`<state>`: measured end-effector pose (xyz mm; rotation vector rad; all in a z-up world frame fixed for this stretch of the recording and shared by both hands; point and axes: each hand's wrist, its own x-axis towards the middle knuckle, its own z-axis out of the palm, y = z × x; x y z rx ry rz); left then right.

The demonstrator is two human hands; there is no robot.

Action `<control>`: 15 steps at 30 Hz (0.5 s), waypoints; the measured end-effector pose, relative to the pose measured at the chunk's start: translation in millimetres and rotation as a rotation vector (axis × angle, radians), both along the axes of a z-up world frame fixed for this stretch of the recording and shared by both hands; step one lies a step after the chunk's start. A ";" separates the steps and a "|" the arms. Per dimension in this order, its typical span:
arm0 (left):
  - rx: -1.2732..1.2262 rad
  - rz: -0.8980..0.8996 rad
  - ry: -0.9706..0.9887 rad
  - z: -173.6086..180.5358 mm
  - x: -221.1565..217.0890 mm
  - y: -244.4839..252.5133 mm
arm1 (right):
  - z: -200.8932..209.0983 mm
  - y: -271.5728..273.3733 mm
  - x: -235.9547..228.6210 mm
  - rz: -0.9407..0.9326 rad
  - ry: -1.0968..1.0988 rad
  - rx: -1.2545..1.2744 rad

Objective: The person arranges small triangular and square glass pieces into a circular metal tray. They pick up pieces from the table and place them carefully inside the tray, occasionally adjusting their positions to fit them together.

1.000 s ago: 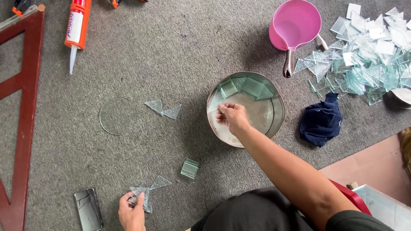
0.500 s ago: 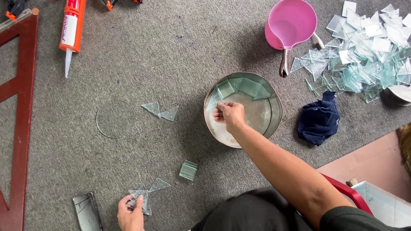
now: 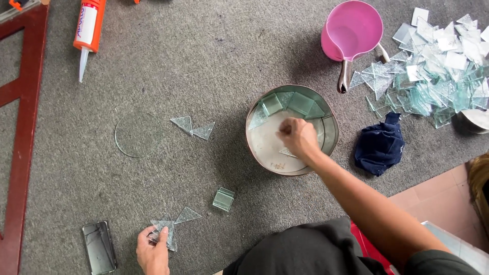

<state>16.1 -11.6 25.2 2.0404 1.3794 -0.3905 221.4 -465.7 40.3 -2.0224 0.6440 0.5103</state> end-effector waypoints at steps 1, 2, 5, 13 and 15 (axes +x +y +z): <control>0.001 0.006 -0.006 -2.0 -0.6 1.0 | 0.7 -8.7 -5.6 0.233 0.030 -0.283; 0.001 0.007 -0.011 -4.3 -0.7 1.2 | 1.3 -19.2 -12.9 0.461 0.060 -0.566; -0.002 0.007 -0.001 0.3 1.8 -0.2 | -15.1 -27.3 -25.4 0.737 0.239 -0.727; 0.000 0.012 -0.049 -0.8 -1.1 -0.5 | -36.7 -26.9 -30.7 0.585 0.162 -0.470; -0.003 0.014 -0.039 0.9 -1.0 -3.6 | -17.9 -27.7 -27.9 0.527 0.145 -0.389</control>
